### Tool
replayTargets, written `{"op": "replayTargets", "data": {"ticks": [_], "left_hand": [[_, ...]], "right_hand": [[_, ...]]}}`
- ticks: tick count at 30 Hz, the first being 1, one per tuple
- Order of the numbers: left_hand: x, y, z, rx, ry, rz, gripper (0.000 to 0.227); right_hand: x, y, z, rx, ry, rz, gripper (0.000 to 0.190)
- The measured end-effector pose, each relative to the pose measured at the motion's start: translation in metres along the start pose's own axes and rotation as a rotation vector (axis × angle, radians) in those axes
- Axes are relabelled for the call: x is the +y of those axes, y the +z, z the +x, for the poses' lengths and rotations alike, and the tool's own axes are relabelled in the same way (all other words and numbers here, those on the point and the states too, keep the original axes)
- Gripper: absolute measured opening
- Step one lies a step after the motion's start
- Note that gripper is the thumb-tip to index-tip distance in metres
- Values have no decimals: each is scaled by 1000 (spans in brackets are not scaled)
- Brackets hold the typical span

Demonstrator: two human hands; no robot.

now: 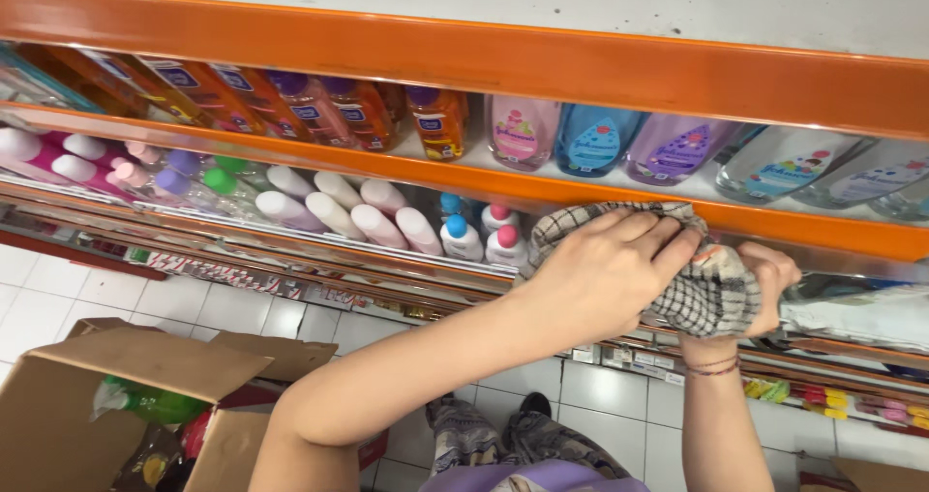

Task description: The person wipes the front edges of orange store shelves with a cloth, then picks up several air freshener sachets from a cardboard box. Using a handheld barcode scanner, the person scans each sachet and places it on the shelf.

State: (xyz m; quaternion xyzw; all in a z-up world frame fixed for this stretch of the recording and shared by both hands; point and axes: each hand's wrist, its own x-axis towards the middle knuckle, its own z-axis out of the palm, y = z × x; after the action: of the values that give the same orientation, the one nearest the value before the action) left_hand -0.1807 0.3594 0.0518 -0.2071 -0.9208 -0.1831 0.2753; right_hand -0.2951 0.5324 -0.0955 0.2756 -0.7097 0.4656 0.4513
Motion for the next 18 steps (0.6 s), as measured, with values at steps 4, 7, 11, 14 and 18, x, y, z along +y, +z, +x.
{"op": "replayTargets", "data": {"ticks": [4, 7, 11, 14, 18], "left_hand": [[-14, -14, -23, 11, -80, 223, 53], [-40, -45, -51, 17, -141, 257, 56], [-67, -90, -89, -11, -241, 491, 63], [-84, -121, -112, -3, -349, 578, 69], [-102, -139, -135, 115, -303, 590, 71]], "right_hand": [[-9, -2, 13, -32, -187, -88, 27], [-16, -4, 20, -58, -226, -100, 29], [-18, -5, 25, -90, -251, -107, 27], [-19, -7, 24, -113, -215, -95, 25], [-17, -5, 25, -128, -204, -102, 22]]}}
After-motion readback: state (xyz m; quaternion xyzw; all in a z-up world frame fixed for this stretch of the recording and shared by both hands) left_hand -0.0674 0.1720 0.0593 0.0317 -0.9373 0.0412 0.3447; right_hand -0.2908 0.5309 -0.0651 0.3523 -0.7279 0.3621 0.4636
